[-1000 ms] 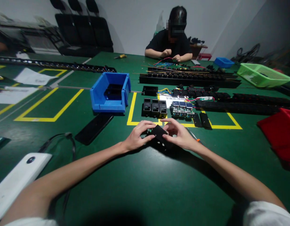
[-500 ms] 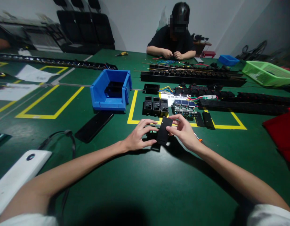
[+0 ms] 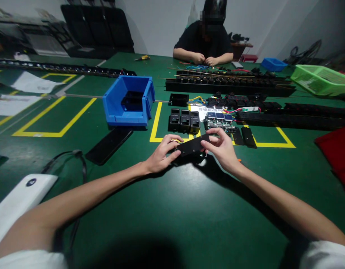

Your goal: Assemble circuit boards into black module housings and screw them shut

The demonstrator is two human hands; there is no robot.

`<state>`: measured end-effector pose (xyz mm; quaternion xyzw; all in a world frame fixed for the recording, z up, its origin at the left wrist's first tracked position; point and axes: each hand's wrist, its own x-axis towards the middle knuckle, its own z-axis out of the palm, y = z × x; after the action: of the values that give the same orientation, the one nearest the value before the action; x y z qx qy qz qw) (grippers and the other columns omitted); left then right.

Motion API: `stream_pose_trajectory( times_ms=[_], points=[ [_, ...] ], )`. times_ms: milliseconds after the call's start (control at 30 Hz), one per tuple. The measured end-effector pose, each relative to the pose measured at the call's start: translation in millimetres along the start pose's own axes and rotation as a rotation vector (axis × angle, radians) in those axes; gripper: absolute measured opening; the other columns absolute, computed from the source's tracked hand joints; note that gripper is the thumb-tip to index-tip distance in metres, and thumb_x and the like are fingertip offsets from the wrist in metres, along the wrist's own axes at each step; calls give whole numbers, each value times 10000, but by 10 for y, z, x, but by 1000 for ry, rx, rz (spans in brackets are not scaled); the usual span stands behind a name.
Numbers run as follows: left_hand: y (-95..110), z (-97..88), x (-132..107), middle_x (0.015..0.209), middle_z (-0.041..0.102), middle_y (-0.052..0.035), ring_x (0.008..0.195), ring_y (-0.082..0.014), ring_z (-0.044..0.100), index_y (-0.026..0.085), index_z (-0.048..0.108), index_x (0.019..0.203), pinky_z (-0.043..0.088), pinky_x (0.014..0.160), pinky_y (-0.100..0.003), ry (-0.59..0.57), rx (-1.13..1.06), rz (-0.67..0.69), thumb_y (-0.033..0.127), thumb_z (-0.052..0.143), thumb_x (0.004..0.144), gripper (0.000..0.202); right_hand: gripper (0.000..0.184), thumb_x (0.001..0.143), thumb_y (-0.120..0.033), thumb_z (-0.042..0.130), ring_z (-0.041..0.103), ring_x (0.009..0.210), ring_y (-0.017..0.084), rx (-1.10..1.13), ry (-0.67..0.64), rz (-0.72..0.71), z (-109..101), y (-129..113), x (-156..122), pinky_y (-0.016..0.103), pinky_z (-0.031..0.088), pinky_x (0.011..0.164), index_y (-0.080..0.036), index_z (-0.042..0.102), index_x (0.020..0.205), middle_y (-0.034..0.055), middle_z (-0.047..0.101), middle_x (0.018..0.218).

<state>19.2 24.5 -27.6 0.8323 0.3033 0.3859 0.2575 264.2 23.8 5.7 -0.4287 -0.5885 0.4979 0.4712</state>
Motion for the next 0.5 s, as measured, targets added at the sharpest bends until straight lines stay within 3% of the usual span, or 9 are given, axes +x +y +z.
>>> stream_pose_trajectory(
  times_ms=[100,167,367,500],
  points=[
    [-15,8,7,1179,501,-95,1162,-215,503,186,565,975,425,1044,-417,61,-18,-44,323,447,979,181,378,793,-349,726,656,654,182,-93,-82,-27,-23,-2,-13,301,497,547,-285,532,1112,-12,695,800],
    [-17,15,7,1161,494,-90,1154,-211,502,184,557,967,419,1045,-407,79,-8,-51,321,447,979,176,314,803,-353,717,648,685,181,-179,-103,-80,-24,-1,-28,308,499,589,-265,589,1076,-2,686,826],
    [8,18,-10,1166,502,-99,1152,-216,503,184,558,999,430,1033,-419,84,29,1,289,460,970,147,214,828,-366,700,652,803,200,-340,-67,-234,0,32,-82,354,529,721,-240,632,986,30,685,923],
    [10,9,2,1214,505,-118,1171,-248,495,181,604,1055,451,1026,-448,44,29,31,307,590,898,202,163,849,-329,688,656,801,194,-423,-80,-335,21,48,-106,352,535,734,-235,644,974,32,695,903]
  ],
)
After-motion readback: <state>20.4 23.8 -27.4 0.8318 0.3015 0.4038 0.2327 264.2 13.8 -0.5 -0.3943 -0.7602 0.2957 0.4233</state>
